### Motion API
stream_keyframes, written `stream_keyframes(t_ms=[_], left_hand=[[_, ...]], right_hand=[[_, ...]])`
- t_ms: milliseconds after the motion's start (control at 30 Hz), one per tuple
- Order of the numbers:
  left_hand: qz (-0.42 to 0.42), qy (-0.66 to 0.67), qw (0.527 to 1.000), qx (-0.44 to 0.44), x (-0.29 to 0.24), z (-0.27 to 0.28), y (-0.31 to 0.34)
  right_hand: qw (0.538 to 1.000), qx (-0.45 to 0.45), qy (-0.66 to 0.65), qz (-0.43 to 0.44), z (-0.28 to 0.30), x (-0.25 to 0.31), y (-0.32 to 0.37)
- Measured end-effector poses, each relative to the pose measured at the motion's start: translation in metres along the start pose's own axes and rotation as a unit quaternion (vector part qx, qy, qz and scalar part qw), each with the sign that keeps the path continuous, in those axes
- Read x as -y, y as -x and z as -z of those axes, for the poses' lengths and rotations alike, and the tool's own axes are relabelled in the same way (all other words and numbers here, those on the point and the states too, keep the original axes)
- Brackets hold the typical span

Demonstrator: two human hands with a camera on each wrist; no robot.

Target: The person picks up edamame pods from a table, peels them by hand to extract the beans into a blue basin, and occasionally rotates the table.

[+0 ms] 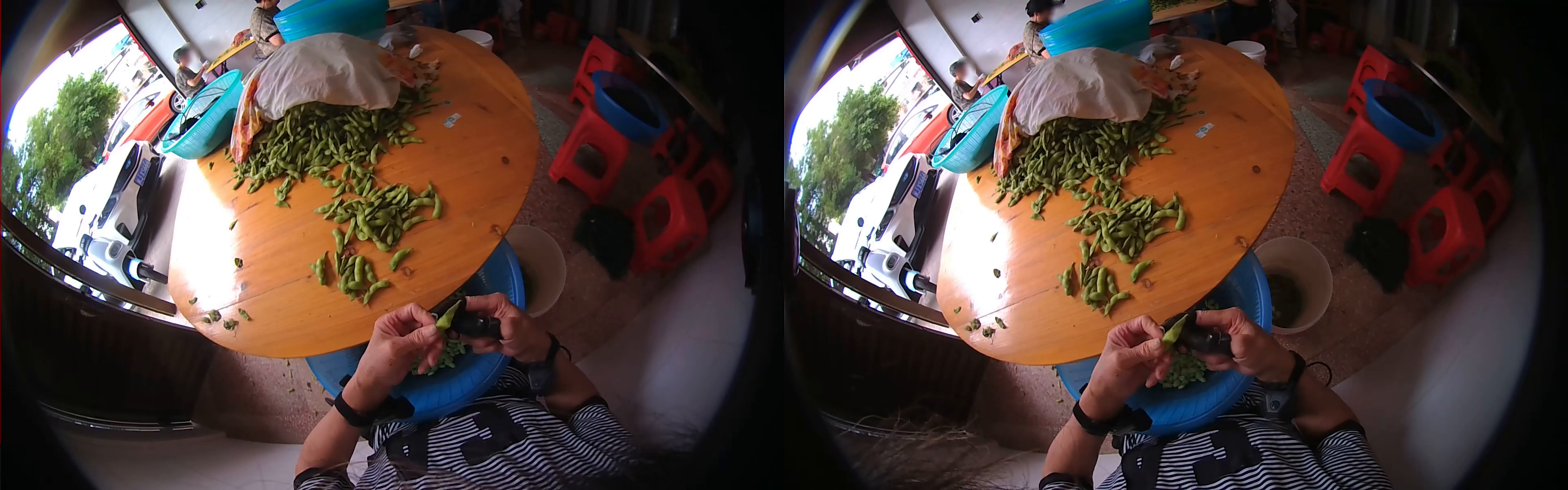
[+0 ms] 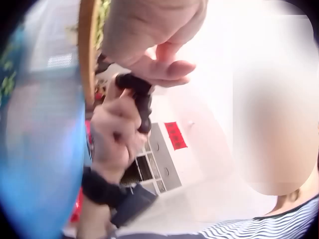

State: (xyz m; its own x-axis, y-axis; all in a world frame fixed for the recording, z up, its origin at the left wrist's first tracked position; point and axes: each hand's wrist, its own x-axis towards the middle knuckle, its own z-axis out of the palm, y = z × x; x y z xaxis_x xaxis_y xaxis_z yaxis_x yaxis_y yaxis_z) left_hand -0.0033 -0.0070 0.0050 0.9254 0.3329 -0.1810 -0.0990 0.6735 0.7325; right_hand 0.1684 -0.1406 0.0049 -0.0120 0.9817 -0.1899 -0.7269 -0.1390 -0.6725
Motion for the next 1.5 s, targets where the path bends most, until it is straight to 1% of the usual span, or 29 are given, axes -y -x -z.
stream_keyframes(t_ms=[100,133,167,200,233,300,333,367,433,500,533,600,700,733,767,800,833,867,900,967,1067,1233,1300,1333,1367,1400,1433,1467,1500], left_hand=[[0.030,0.140,0.988,0.055,0.006,-0.004,0.001],[0.026,0.112,0.993,0.027,0.006,-0.007,0.001],[0.026,0.112,0.993,0.027,0.007,-0.009,0.001],[-0.005,0.007,1.000,-0.010,0.009,-0.010,0.002],[-0.035,-0.099,0.993,-0.047,0.010,-0.012,0.003],[-0.049,-0.118,0.989,-0.070,0.013,-0.013,0.005],[-0.070,-0.218,0.968,-0.102,0.016,-0.009,0.006],[-0.090,-0.316,0.935,-0.134,0.017,-0.006,0.006],[-0.075,-0.319,0.932,-0.153,0.019,-0.002,0.006],[-0.240,-0.478,0.833,-0.142,0.026,0.006,-0.001],[-0.240,-0.477,0.833,-0.143,0.022,0.002,0.001],[-0.021,-0.240,0.961,-0.136,0.008,-0.009,0.005],[0.014,-0.260,0.956,-0.133,0.009,-0.009,0.003],[0.015,-0.260,0.956,-0.134,0.014,-0.010,0.001],[-0.062,-0.349,0.922,-0.153,0.022,-0.013,-0.002],[-0.137,-0.434,0.874,-0.169,0.027,-0.015,-0.004],[-0.137,-0.434,0.874,-0.170,0.030,-0.015,-0.005],[-0.187,-0.483,0.837,-0.176,0.032,-0.014,-0.006],[-0.236,-0.530,0.794,-0.182,0.033,-0.012,-0.007],[-0.226,-0.552,0.779,-0.192,0.033,-0.008,-0.006],[-0.077,-0.319,0.934,-0.141,0.019,-0.011,-0.001],[-0.064,-0.327,0.936,-0.113,0.019,-0.002,0.003],[-0.164,-0.297,0.935,-0.100,0.017,-0.002,0.001],[-0.165,-0.298,0.935,-0.102,0.016,-0.003,0.003],[-0.139,-0.178,0.968,-0.110,0.014,-0.004,0.005],[-0.111,-0.055,0.986,-0.115,0.013,-0.005,0.005],[-0.111,-0.055,0.986,-0.113,0.013,-0.006,0.004],[-0.119,-0.010,0.986,-0.112,0.014,-0.008,0.002],[-0.126,0.035,0.985,-0.111,0.016,-0.010,0.001]], right_hand=[[1.000,0.005,0.011,-0.008,0.006,0.000,0.001],[1.000,0.004,0.011,-0.008,0.004,0.001,0.002],[0.993,-0.014,0.116,0.020,0.001,0.004,0.004],[0.974,-0.031,0.219,0.047,-0.002,0.005,0.005],[0.974,-0.030,0.218,0.046,-0.006,0.003,0.004],[0.916,-0.049,0.368,0.151,-0.012,-0.001,0.001],[0.872,-0.039,0.439,0.212,-0.004,-0.009,-0.006],[0.873,-0.036,0.438,0.212,-0.002,-0.012,-0.005],[0.819,-0.076,0.517,0.239,-0.008,-0.012,-0.002],[0.817,-0.084,0.517,0.240,-0.021,-0.002,0.000],[0.811,-0.089,0.532,0.226,-0.021,-0.001,0.001],[0.805,-0.092,0.547,0.212,-0.022,0.000,0.001],[0.781,-0.109,0.570,0.231,-0.025,-0.006,0.000],[0.749,-0.122,0.598,0.257,-0.027,-0.011,-0.001],[0.716,-0.136,0.623,0.283,-0.028,-0.016,-0.002],[0.716,-0.136,0.623,0.283,-0.029,-0.021,-0.003],[0.699,-0.143,0.642,0.280,-0.030,-0.026,-0.005],[0.682,-0.149,0.660,0.277,-0.030,-0.029,-0.005],[0.682,-0.149,0.660,0.277,-0.032,-0.031,-0.004],[0.678,-0.132,0.673,0.267,-0.036,-0.033,-0.002],[0.689,-0.129,0.652,0.289,-0.030,-0.025,-0.008],[0.719,-0.044,0.632,0.287,-0.017,-0.001,-0.006],[0.733,-0.074,0.605,0.303,-0.015,0.004,-0.007],[0.746,-0.105,0.576,0.319,-0.015,0.005,-0.008],[0.745,-0.104,0.575,0.321,-0.016,0.005,-0.007],[0.821,-0.124,0.499,0.247,-0.017,0.006,-0.004],[0.883,-0.141,0.416,0.168,-0.017,0.006,-0.001],[0.925,-0.111,0.341,0.126,-0.013,0.004,0.001],[0.925,-0.112,0.341,0.127,-0.014,0.001,0.001]])
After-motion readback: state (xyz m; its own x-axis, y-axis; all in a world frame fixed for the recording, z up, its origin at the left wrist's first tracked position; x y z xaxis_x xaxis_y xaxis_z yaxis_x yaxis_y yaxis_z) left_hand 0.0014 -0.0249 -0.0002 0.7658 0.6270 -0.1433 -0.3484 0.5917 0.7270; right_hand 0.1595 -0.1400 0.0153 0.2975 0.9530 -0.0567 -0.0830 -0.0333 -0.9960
